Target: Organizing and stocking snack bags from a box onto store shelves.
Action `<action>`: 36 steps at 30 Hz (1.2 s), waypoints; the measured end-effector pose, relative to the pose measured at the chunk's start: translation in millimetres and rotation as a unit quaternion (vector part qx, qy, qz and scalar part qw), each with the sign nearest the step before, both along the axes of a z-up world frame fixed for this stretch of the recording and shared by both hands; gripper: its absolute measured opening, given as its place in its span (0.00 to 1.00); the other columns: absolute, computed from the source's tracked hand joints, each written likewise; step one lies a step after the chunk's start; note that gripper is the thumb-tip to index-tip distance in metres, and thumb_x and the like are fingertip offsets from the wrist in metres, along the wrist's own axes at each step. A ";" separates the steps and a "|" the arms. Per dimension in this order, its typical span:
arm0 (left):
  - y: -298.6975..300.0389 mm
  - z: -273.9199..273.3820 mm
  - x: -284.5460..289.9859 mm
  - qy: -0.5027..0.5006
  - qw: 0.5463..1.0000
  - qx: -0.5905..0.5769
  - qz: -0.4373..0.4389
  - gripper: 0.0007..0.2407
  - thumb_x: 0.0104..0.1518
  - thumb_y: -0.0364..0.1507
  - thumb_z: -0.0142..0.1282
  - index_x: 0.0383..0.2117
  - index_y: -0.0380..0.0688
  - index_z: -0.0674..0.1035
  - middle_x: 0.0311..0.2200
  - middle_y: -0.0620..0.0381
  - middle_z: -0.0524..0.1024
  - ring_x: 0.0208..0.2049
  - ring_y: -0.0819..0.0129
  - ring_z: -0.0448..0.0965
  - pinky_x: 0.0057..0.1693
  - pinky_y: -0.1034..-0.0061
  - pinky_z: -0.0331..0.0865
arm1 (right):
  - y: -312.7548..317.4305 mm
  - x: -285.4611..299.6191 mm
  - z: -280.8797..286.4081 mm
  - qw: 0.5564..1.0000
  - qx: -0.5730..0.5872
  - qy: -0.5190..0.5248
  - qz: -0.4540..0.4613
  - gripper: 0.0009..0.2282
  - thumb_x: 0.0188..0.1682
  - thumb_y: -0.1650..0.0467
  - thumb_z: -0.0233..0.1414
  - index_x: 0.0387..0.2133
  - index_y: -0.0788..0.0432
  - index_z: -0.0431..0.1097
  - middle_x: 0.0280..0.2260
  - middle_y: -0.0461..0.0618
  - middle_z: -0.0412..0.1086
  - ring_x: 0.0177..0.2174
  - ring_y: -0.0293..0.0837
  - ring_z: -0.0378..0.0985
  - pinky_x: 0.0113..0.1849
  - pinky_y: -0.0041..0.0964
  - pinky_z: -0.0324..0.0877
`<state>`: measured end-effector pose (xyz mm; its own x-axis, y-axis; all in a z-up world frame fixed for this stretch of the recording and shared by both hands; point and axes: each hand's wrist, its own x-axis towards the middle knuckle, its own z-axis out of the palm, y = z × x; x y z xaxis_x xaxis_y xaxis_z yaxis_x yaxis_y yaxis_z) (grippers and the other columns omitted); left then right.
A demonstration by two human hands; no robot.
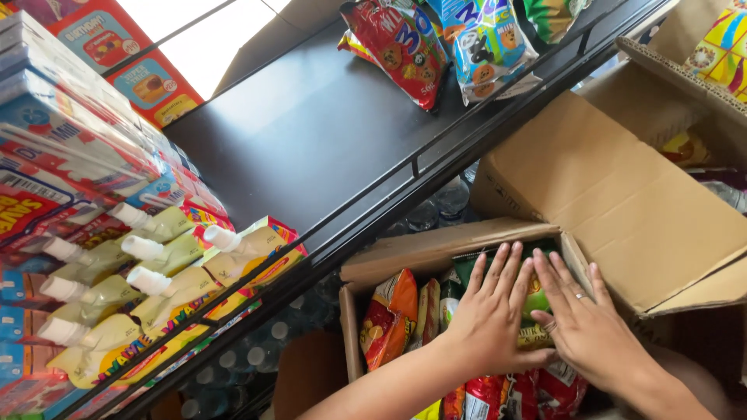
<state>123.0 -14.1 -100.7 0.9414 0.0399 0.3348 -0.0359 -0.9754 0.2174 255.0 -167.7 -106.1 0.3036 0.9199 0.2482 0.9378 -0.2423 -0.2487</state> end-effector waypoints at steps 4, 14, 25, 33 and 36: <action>-2.3 -6.4 4.4 0.008 1.000 -0.004 0.008 0.52 0.47 0.58 0.56 0.71 0.24 0.56 0.73 0.28 0.49 0.77 0.39 0.43 0.77 0.48 0.35 | 3.5 4.4 -16.7 0.999 -0.033 -0.039 -0.005 0.35 0.50 0.61 0.41 0.70 0.61 0.37 0.69 0.56 0.44 0.68 0.53 0.41 0.62 0.72 0.34; 0.7 -17.9 6.1 0.011 1.000 0.005 0.022 0.49 0.52 0.58 0.53 0.71 0.23 0.58 0.71 0.26 0.53 0.76 0.35 0.47 0.78 0.45 0.35 | 13.1 14.5 -22.6 0.992 -0.085 -0.092 -0.026 0.36 0.46 0.60 0.44 0.68 0.60 0.42 0.69 0.53 0.44 0.67 0.53 0.42 0.60 0.74 0.36; 35.5 106.9 -31.6 -0.074 0.993 -0.027 0.090 0.47 0.61 0.58 0.52 0.72 0.22 0.56 0.74 0.23 0.46 0.78 0.29 0.38 0.76 0.43 0.34 | 128.7 63.9 164.8 0.964 0.251 0.075 -0.049 0.15 0.48 0.68 0.60 0.48 0.54 0.72 0.59 0.48 0.70 0.59 0.47 0.73 0.60 0.43 0.67; 57.5 67.6 -36.0 -0.196 0.951 -0.183 0.156 0.34 0.60 0.40 0.63 0.68 0.30 0.65 0.68 0.29 0.59 0.73 0.32 0.54 0.72 0.44 0.49 | 289.0 139.0 173.1 0.926 0.242 -0.176 -0.230 0.39 0.39 0.57 0.67 0.62 0.56 0.57 0.63 0.68 0.55 0.59 0.71 0.62 0.56 0.68 0.57; 71.4 50.4 -30.3 -0.205 0.938 -0.220 0.174 0.29 0.57 0.37 0.65 0.63 0.35 0.71 0.64 0.34 0.64 0.70 0.34 0.59 0.69 0.47 0.54 | 318.0 151.6 190.1 0.936 0.063 -0.109 -0.328 0.56 0.35 0.48 0.66 0.69 0.56 0.36 0.66 0.72 0.44 0.58 0.73 0.58 0.55 0.70 0.55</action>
